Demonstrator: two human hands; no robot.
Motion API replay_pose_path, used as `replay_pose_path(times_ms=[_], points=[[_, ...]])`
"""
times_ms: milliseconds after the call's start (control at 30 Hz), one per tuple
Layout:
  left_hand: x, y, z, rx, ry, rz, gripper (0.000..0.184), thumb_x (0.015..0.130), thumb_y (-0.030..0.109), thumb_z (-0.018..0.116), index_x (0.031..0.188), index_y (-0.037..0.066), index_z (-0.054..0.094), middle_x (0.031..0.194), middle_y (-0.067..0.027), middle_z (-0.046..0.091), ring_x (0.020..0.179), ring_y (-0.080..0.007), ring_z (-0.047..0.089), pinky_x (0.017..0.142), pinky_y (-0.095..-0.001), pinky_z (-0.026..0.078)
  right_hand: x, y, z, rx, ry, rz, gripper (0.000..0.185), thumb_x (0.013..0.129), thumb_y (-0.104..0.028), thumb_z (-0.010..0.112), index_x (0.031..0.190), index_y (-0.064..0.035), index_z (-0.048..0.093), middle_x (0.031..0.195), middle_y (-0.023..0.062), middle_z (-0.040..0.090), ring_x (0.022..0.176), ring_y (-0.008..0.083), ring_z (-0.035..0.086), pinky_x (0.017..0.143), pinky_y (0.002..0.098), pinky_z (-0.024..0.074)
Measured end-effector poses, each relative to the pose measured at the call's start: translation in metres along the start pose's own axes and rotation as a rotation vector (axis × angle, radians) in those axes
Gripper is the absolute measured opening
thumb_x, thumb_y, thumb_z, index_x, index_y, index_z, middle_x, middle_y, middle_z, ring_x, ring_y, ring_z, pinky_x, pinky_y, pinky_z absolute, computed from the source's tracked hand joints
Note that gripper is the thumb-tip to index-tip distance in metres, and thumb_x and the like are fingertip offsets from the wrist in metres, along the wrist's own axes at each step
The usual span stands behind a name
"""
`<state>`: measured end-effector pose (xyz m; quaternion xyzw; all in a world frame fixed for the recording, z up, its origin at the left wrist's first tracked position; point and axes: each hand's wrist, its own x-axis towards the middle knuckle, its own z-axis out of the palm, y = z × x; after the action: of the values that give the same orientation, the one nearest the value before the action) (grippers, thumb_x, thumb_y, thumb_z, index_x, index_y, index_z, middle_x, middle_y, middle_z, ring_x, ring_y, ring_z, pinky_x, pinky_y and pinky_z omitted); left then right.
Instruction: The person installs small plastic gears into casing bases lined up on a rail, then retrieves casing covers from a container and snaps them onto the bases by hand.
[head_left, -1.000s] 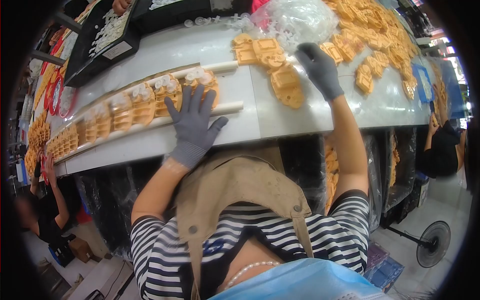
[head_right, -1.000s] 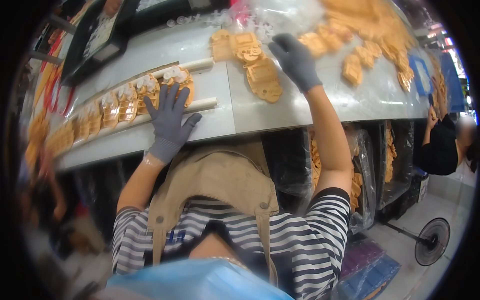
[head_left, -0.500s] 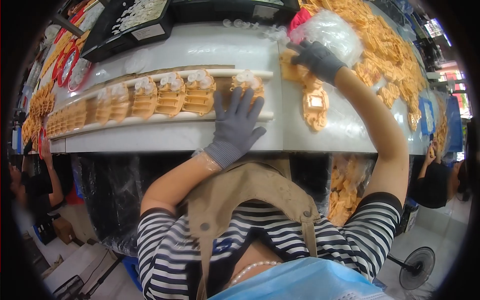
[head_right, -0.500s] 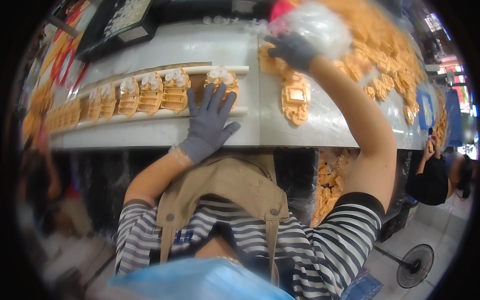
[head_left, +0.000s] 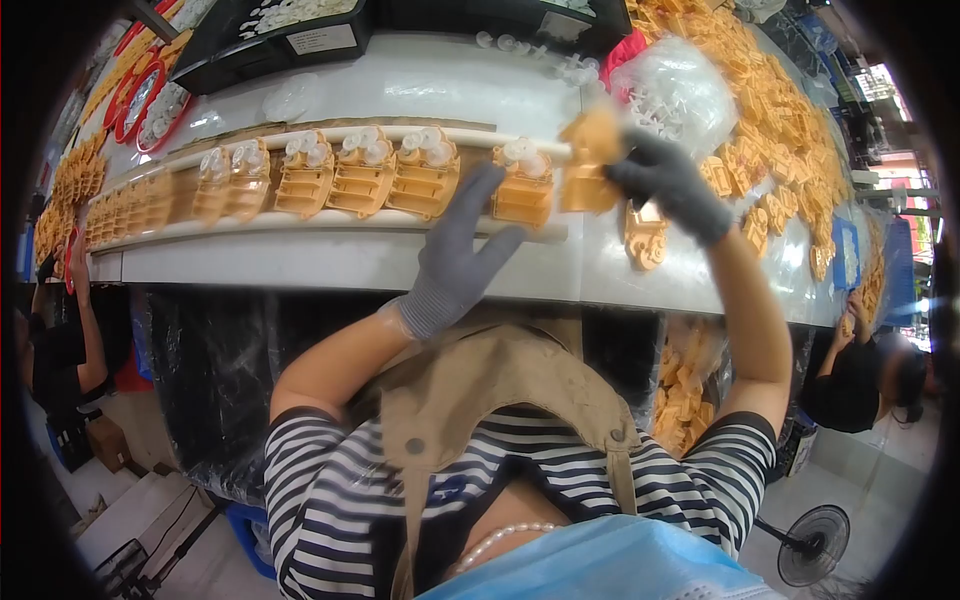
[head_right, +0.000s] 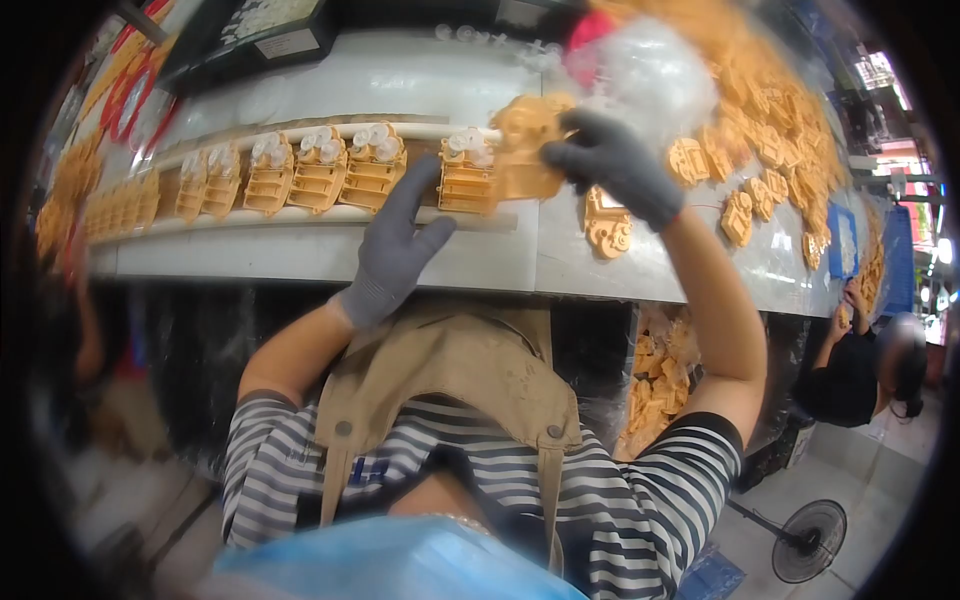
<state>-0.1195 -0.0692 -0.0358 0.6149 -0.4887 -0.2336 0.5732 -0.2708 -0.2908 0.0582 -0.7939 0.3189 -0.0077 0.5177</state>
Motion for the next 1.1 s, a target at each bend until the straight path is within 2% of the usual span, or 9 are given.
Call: replay_pose_path(times_ms=[167,467,567,633,700,767,867,967,1100], points=[[0.017,-0.004,-0.002,-0.364,-0.015,-0.239,0.067,0.088,0.005,0.056,0.145,-0.006,0.023,0.140,-0.0161,0.041,0.132,-0.0222,0.038,0.109,-0.0333,0.031,0.006,0.002,0.052,0.332,-0.007,0.088,0.052,0.085,-0.031,0.071,0.117,0.0049,0.052,0.079,0.0049,0.059,0.070,0.0098,0.057,0.063,0.0239,0.0507],[0.033,-0.017,0.007,-0.434,0.026,-0.266,0.063,0.084,0.001,0.051,0.142,-0.007,0.027,0.131,-0.0141,0.047,0.123,-0.0203,0.046,0.104,-0.0304,0.036,0.027,0.012,0.060,0.277,-0.009,0.118,0.071,0.080,-0.026,0.075,0.128,0.0102,0.038,0.076,0.0070,0.058,0.063,0.0110,0.055,0.057,0.0234,0.0487],[0.044,-0.004,-0.002,-0.413,-0.011,-0.414,0.055,0.084,0.001,0.054,0.135,-0.007,0.037,0.122,-0.0131,0.053,0.110,-0.0197,0.054,0.098,-0.0293,0.042,0.032,0.014,0.063,0.288,0.009,0.139,0.067,0.080,-0.026,0.074,0.125,0.0124,0.042,0.074,0.0061,0.057,0.062,0.0108,0.054,0.055,0.0232,0.0472],[0.053,-0.004,-0.010,-0.229,-0.122,-0.369,0.046,0.086,0.005,0.055,0.129,-0.006,0.042,0.117,-0.0122,0.056,0.102,-0.0188,0.056,0.093,-0.0286,0.045,0.036,0.020,0.064,0.295,-0.005,0.166,0.062,0.081,-0.025,0.073,0.123,0.0103,0.046,0.074,0.0052,0.057,0.061,0.0099,0.053,0.053,0.0228,0.0461],[0.059,-0.007,-0.010,-0.368,-0.168,-0.411,0.039,0.090,0.009,0.056,0.124,-0.005,0.046,0.114,-0.0115,0.057,0.099,-0.0185,0.058,0.090,-0.0290,0.048,0.033,0.021,0.059,0.299,-0.017,0.201,0.056,0.081,-0.025,0.072,0.121,0.0074,0.050,0.074,0.0045,0.057,0.060,0.0089,0.052,0.052,0.0223,0.0450],[0.063,-0.011,-0.003,-0.834,-0.141,-0.535,0.033,0.093,0.014,0.057,0.120,-0.003,0.048,0.113,-0.0112,0.058,0.101,-0.0189,0.059,0.090,-0.0306,0.050,0.020,0.011,0.051,0.296,-0.032,0.243,0.050,0.081,-0.025,0.072,0.118,0.0038,0.055,0.074,0.0039,0.058,0.059,0.0078,0.052,0.050,0.0218,0.0437],[0.055,0.018,0.005,-1.027,-0.119,-0.633,0.041,0.093,0.026,0.061,0.123,0.000,0.048,0.108,-0.0101,0.058,0.096,-0.0160,0.061,0.082,-0.0279,0.054,-0.002,-0.006,0.059,0.318,0.057,0.069,0.045,0.081,-0.025,0.073,0.116,-0.0001,0.057,0.072,0.0017,0.057,0.059,0.0066,0.052,0.049,0.0203,0.0421],[0.044,0.031,0.007,-1.033,-0.145,-0.479,0.047,0.094,0.029,0.061,0.128,0.002,0.044,0.114,-0.0102,0.055,0.104,-0.0182,0.059,0.092,-0.0331,0.052,-0.023,-0.008,0.073,0.225,0.212,-0.066,0.043,0.082,-0.025,0.072,0.113,0.0001,0.057,0.070,0.0007,0.058,0.059,0.0064,0.053,0.050,0.0195,0.0430],[0.031,0.034,0.016,-1.225,-0.047,-0.343,0.052,0.093,0.027,0.063,0.134,0.006,0.040,0.121,-0.0086,0.051,0.111,-0.0202,0.055,0.097,-0.0366,0.047,-0.032,0.036,0.101,0.209,0.518,-0.472,0.069,0.076,-0.033,0.078,0.129,-0.0021,0.045,0.107,0.0090,0.058,0.092,0.0144,0.057,0.078,0.0273,0.0491]])
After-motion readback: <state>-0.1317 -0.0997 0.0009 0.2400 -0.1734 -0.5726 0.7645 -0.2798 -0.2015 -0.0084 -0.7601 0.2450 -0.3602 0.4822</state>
